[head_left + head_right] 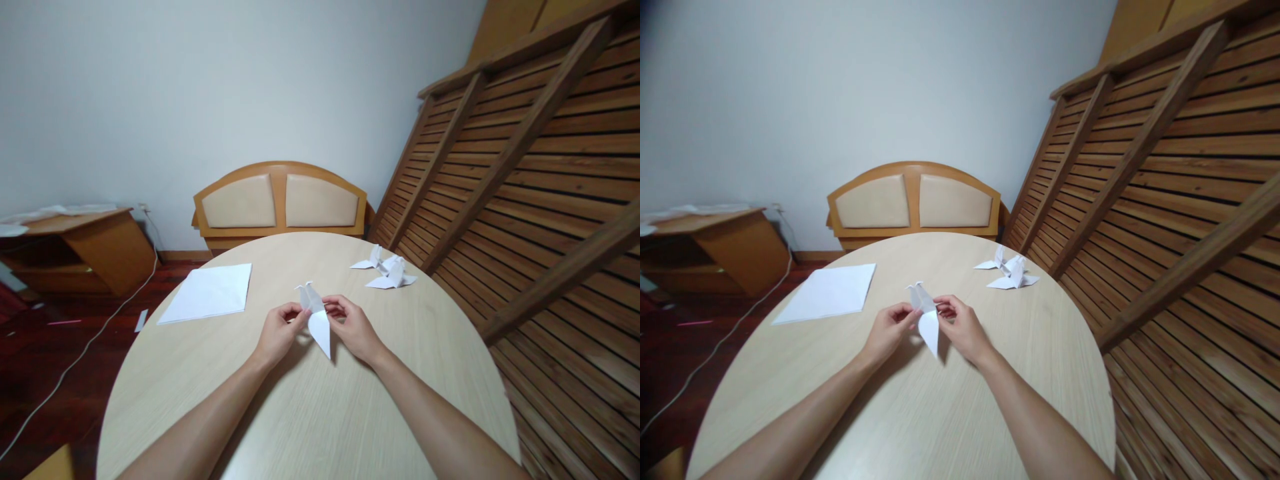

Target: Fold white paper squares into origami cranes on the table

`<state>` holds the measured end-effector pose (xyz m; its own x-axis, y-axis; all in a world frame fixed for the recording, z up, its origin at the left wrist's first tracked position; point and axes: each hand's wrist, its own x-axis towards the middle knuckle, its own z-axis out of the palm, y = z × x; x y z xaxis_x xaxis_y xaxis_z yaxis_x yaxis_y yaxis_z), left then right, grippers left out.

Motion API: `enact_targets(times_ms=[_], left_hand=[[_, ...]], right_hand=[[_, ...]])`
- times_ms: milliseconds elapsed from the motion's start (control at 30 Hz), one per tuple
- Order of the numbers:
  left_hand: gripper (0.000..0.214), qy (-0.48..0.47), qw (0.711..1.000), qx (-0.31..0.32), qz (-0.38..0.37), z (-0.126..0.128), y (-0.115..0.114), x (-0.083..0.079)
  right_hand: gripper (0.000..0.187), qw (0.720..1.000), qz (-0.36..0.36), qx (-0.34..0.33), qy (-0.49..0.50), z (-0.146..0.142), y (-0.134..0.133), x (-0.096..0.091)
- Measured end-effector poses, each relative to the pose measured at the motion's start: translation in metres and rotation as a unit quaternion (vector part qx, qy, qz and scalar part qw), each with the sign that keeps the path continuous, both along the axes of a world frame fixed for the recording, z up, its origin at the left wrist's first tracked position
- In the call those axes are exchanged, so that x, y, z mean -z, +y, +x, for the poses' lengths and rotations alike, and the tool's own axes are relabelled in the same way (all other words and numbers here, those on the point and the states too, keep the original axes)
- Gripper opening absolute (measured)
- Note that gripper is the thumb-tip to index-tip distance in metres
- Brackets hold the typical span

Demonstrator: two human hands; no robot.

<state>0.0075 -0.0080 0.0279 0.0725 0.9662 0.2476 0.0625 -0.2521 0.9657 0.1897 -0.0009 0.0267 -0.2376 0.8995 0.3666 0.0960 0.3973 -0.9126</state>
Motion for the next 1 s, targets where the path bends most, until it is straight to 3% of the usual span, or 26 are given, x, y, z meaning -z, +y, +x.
enact_targets(times_ms=[233, 400, 667, 867, 1000], left_hand=[[0.032, -0.053, 0.998, -0.019, -0.03, 0.0003, -0.0004, 0.0045], [0.048, -0.074, 0.995, 0.048, -0.042, 0.0043, -0.0026, 0.0042], [0.046, -0.103, 0.994, 0.022, -0.008, -0.0001, 0.0026, 0.0068], [0.041, -0.093, 0.996, 0.013, -0.013, 0.0001, 0.0001, 0.0043], [0.034, -0.029, 1.0, -0.005, 0.002, -0.0006, -0.0006, 0.003]], right_hand=[[0.033, 0.996, -0.027, 0.037, 0.071, 0.0036, 0.009, 0.0009], [0.028, 0.998, -0.022, 0.025, 0.055, 0.0039, 0.0083, -0.0005], [0.041, 0.999, -0.048, -0.009, 0.018, 0.0029, 0.0029, -0.0002], [0.041, 0.999, -0.015, -0.023, 0.024, 0.0034, 0.003, 0.0038], [0.044, 1.0, 0.022, -0.016, 0.005, 0.0046, 0.0029, 0.0019]])
